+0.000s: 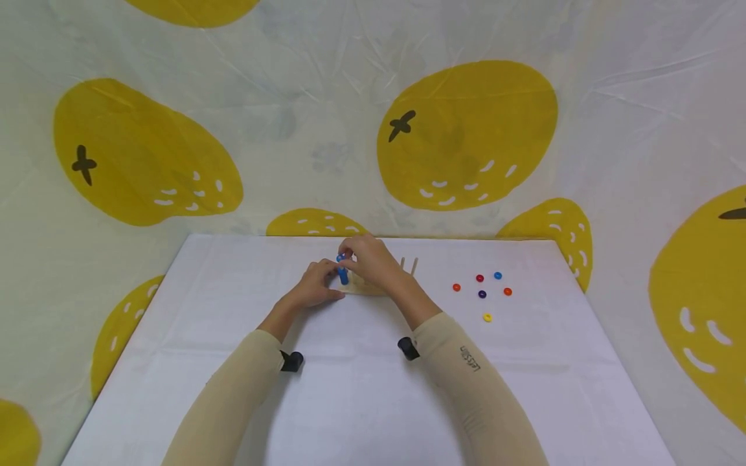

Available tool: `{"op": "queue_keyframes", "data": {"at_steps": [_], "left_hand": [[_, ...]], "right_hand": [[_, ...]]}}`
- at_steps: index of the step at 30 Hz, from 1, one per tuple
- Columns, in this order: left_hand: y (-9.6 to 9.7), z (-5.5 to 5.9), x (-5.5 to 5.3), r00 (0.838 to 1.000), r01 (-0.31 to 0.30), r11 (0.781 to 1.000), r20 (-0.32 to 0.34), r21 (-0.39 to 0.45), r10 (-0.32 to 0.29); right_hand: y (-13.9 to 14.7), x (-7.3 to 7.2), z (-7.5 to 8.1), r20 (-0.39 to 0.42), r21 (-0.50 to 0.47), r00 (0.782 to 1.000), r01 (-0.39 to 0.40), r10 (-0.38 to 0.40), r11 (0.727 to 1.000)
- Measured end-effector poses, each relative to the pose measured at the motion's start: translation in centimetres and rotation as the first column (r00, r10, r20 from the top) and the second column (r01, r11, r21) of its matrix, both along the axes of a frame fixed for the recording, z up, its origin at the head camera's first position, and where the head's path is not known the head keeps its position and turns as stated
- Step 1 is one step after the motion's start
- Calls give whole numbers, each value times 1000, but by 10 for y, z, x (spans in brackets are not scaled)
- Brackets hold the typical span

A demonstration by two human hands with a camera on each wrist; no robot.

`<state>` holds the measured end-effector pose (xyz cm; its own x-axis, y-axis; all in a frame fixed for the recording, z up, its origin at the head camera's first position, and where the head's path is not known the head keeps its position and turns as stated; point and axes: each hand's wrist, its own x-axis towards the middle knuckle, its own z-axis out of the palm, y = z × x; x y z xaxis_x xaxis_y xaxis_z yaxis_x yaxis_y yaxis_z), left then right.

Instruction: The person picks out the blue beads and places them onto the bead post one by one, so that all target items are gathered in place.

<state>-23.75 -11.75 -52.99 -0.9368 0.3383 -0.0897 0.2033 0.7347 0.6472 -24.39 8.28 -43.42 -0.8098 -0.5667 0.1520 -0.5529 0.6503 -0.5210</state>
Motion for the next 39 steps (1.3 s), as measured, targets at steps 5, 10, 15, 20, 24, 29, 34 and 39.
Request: {"op": "queue_keyframes", "data": {"at_steps": [5, 10, 15, 20, 24, 29, 34, 39], "left_hand": [[0, 0, 0, 1000, -3, 1000, 12, -3, 3], [0, 1, -1, 1000, 5, 1000, 4, -7, -5], [0, 3, -1, 1000, 9, 1000, -7, -19, -9], [1, 4, 0, 1000, 7, 1000, -5, -17, -7], [1, 5, 1, 1000, 2, 1000, 8, -22, -2], [1, 5, 1, 1000, -7, 1000, 23, -15, 8], [2, 5, 0, 1000, -6, 1000, 19, -15, 6], [2, 4, 0, 1000, -10, 1000, 26, -19, 10]], "right_hand": [[3, 0, 1, -2, -1, 1000, 13, -13, 1000], [8, 2, 1, -15, 2, 999, 33, -33, 999], [17, 4, 5, -33, -24, 999, 39, -39, 999], [33, 9, 10, -29, -65, 998, 54, -56, 996], [50, 15, 13, -28, -87, 996, 84, -86, 993], [77, 22, 14, -30, -105, 988, 148, -152, 983], [111, 26, 7, -36, -125, 974, 218, -224, 968], [143, 28, -6, -56, -123, 960, 265, -274, 956]]}}
